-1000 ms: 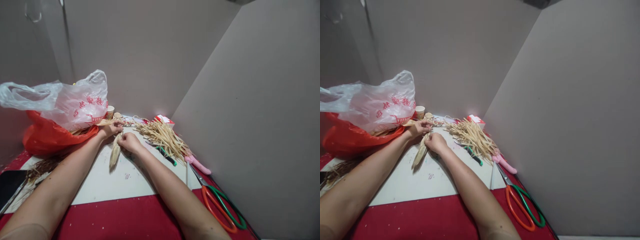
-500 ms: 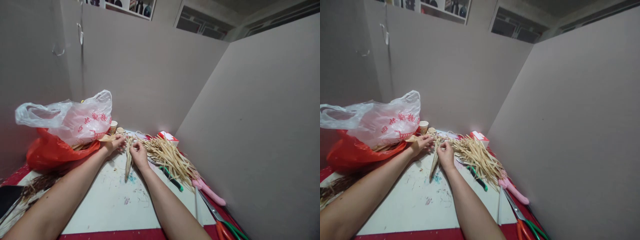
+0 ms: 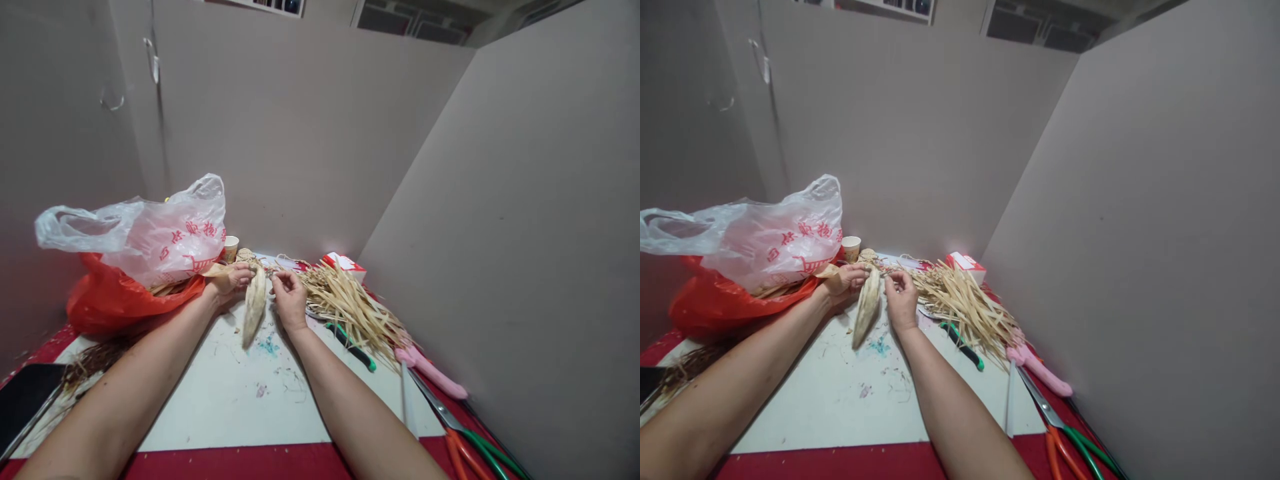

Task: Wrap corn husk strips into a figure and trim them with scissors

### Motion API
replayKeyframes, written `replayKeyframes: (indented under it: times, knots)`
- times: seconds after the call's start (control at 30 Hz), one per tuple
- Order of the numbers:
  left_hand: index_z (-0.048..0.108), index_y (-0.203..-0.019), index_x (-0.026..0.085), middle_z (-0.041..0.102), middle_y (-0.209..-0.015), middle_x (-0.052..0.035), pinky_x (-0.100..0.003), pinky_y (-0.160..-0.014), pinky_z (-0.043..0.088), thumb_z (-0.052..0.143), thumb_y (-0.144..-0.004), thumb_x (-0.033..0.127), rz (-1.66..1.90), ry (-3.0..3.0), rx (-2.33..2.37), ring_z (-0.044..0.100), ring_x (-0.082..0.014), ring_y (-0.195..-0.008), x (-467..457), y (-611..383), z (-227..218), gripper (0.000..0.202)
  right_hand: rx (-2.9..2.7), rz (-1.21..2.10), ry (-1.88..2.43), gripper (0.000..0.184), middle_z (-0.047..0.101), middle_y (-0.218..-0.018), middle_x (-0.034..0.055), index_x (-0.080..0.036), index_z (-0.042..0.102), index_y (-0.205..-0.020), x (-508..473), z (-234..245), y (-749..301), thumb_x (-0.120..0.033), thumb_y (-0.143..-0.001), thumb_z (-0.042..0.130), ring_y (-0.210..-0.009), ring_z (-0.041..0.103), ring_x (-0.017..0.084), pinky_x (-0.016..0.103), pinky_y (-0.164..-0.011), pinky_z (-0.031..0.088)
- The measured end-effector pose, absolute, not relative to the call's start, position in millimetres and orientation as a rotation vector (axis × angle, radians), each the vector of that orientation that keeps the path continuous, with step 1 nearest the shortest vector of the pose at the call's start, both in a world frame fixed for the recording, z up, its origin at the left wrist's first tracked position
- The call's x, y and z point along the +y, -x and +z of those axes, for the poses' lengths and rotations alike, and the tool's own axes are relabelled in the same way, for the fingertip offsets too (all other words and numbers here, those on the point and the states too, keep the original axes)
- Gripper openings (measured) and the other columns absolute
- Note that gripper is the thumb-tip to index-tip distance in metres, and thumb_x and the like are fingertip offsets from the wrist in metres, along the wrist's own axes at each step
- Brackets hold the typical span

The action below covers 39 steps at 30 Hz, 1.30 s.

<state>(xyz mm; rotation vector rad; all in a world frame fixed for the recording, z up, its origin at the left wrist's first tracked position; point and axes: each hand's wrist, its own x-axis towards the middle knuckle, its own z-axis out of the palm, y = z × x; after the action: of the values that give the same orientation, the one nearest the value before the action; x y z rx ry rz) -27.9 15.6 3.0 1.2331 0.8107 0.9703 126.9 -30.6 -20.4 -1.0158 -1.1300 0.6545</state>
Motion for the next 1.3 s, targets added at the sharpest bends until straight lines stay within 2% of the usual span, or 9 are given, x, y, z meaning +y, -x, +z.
replayKeyframes:
  times: [0.17,0.3,0.4,0.6,0.7,0.83,0.97,1.13,1.3]
  knots:
    - [0.052,-0.061,0.016,0.039,-0.048,0.008,-0.02,-0.045,0.022,0.079,-0.053,0.025,0.955,-1.25,0.794,0.032,-0.0036,-0.043,18,23,4,0.03,-1.098,0.697,0.999,0.03,0.059,-0.085,0.0018,-0.02,0.054,-0.091,-32,-17,-126,-0.041,-0.072,0.064,-0.064,0.054,0.012,0.023,-0.055,0.043]
    - [0.057,-0.064,0.014,0.05,-0.053,0.0051,-0.021,-0.049,0.029,0.084,-0.051,0.033,0.954,-1.327,0.827,0.041,-0.0056,-0.048,20,18,3,0.035,-1.17,0.721,0.996,0.035,0.059,-0.09,0.0025,-0.019,0.054,-0.095,-36,-13,-124,-0.04,-0.07,0.067,-0.062,0.052,0.01,0.023,-0.055,0.043]
    - [0.059,-0.068,0.014,0.051,-0.055,0.0053,-0.022,-0.051,0.032,0.086,-0.051,0.037,0.985,-1.319,0.824,0.043,-0.0064,-0.05,20,18,2,0.039,-1.19,0.757,1.012,0.034,0.059,-0.091,0.0012,-0.019,0.055,-0.093,-36,-13,-122,-0.037,-0.067,0.068,-0.057,0.049,0.008,0.023,-0.055,0.042]
    - [0.06,-0.066,0.014,0.057,-0.061,0.0014,-0.025,-0.06,0.043,0.085,-0.055,0.04,0.875,-1.262,0.743,0.052,-0.0096,-0.058,19,27,6,0.038,-1.097,0.921,0.932,0.026,0.057,-0.069,-0.0023,-0.018,0.057,-0.081,-26,-21,-123,-0.036,-0.064,0.065,-0.06,0.052,0.011,0.024,-0.06,0.045]
    - [0.064,-0.07,0.014,0.06,-0.065,-0.0009,-0.027,-0.063,0.046,0.083,-0.06,0.041,0.826,-1.228,0.685,0.054,-0.0103,-0.06,17,29,9,0.035,-1.071,0.951,0.927,0.028,0.058,-0.066,-0.0029,-0.02,0.053,-0.082,-25,-20,-126,-0.038,-0.064,0.064,-0.059,0.053,0.013,0.026,-0.06,0.045]
    - [0.066,-0.077,0.014,0.064,-0.073,-0.0023,-0.026,-0.063,0.048,0.086,-0.057,0.035,0.842,-1.173,0.689,0.057,-0.0111,-0.065,15,28,12,0.036,-1.116,0.746,0.924,0.02,0.057,-0.071,-0.0028,-0.022,0.049,-0.08,-30,-15,-128,-0.031,-0.066,0.061,-0.065,0.055,0.013,0.025,-0.063,0.046]
    - [0.064,-0.073,0.014,0.057,-0.063,0.0034,-0.023,-0.06,0.046,0.087,-0.054,0.032,0.936,-1.148,0.687,0.051,-0.0073,-0.056,17,26,10,0.034,-1.287,0.58,0.951,0.006,0.06,-0.072,-0.0006,-0.021,0.056,-0.074,-36,-11,-126,-0.024,-0.07,0.053,-0.068,0.056,0.014,0.026,-0.068,0.046]
    - [0.064,-0.075,0.013,0.06,-0.07,0.0019,-0.025,-0.067,0.047,0.087,-0.052,0.034,1.062,-1.14,0.715,0.057,-0.0093,-0.065,20,24,9,0.039,-1.357,0.618,1.029,0.023,0.065,-0.073,0.0016,-0.018,0.065,-0.076,-38,-12,-123,-0.038,-0.079,0.054,-0.069,0.055,0.016,0.028,-0.069,0.044]
    - [0.066,-0.082,0.014,0.063,-0.082,-0.0014,-0.026,-0.067,0.048,0.088,-0.05,0.036,1.02,-1.238,0.762,0.059,-0.0123,-0.074,14,19,12,0.045,-1.234,0.775,1.077,0.024,0.051,-0.058,-0.0043,-0.018,0.059,-0.065,-26,-22,-125,-0.04,-0.069,0.066,-0.057,0.043,0.011,0.023,-0.057,0.036]
